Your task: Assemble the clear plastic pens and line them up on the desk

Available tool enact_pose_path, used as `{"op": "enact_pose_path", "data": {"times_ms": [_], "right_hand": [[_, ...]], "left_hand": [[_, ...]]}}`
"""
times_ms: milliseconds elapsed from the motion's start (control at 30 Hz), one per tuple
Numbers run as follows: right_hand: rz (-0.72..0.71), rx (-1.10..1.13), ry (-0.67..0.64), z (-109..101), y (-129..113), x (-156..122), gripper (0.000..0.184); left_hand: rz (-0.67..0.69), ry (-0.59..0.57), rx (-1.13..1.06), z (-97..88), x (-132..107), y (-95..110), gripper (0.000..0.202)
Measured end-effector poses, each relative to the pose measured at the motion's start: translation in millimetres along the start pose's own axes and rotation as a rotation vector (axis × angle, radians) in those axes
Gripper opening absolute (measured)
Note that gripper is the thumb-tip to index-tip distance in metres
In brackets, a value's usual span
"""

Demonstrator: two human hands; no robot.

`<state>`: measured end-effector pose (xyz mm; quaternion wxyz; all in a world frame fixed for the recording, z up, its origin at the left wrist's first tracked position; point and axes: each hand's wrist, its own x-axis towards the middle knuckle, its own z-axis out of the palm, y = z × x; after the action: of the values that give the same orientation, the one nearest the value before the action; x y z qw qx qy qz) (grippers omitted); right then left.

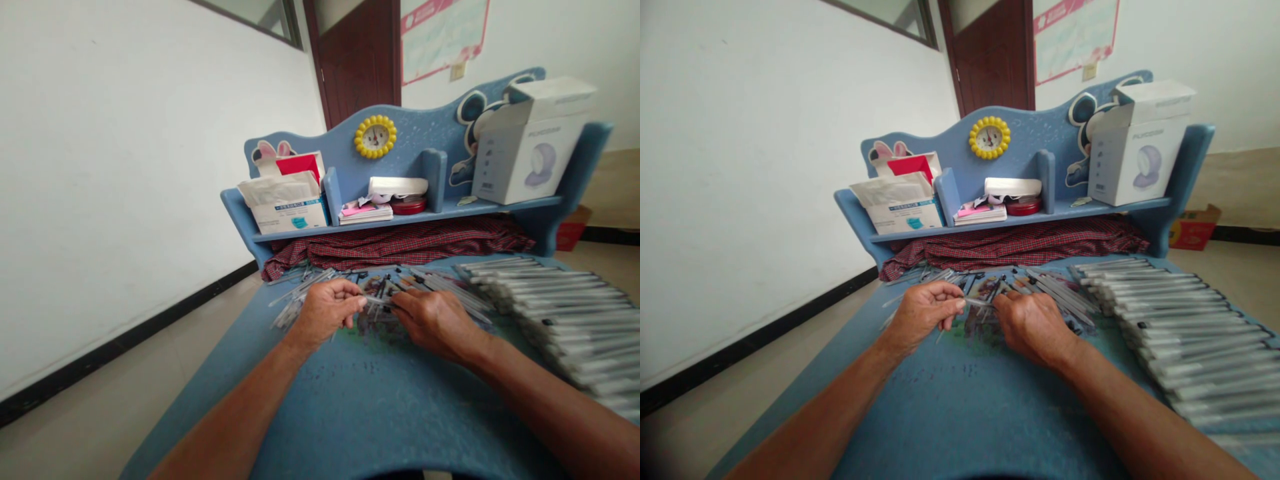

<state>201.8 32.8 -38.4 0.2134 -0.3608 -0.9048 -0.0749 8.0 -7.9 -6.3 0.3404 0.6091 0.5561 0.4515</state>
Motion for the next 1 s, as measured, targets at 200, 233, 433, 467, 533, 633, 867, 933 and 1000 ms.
{"op": "enact_pose_path", "data": {"times_ms": [200,233,433,467,533,633,867,933,1000], "right_hand": [[-0.016,0.013,0.005,-0.9,-0.2,-0.1,0.017],[-0.014,0.010,0.005,-0.9,-0.2,0.0,0.016],[-0.005,-0.004,0.003,0.1,-0.2,0.6,0.017],[-0.006,-0.003,0.003,0.2,-0.1,0.6,0.017],[-0.005,-0.001,0.003,0.2,-0.1,0.6,0.017],[-0.005,0.005,0.009,-0.3,-0.2,0.6,0.017],[-0.012,0.010,-0.002,-2.3,-0.2,-0.3,0.017],[-0.008,0.010,-0.003,-2.3,-0.1,-0.3,0.017],[-0.006,0.014,-0.004,-2.2,0.0,0.0,0.017]], "left_hand": [[-0.014,-0.016,0.078,-1.7,1.6,-1.9,0.030],[-0.015,-0.020,0.085,-1.7,1.6,-1.9,0.030],[-0.010,-0.003,0.022,-0.2,-0.2,0.3,0.017],[-0.009,-0.002,0.012,-0.1,-0.3,0.6,0.017],[-0.005,-0.007,0.005,-0.2,0.0,0.8,0.017],[-0.004,-0.023,0.036,-0.8,1.2,0.2,0.021],[-0.011,-0.007,0.047,-0.5,0.6,-0.9,0.022],[-0.005,-0.006,0.028,-0.3,0.1,-0.9,0.018],[0.001,-0.011,0.016,-0.3,-0.1,-0.5,0.016]]}}
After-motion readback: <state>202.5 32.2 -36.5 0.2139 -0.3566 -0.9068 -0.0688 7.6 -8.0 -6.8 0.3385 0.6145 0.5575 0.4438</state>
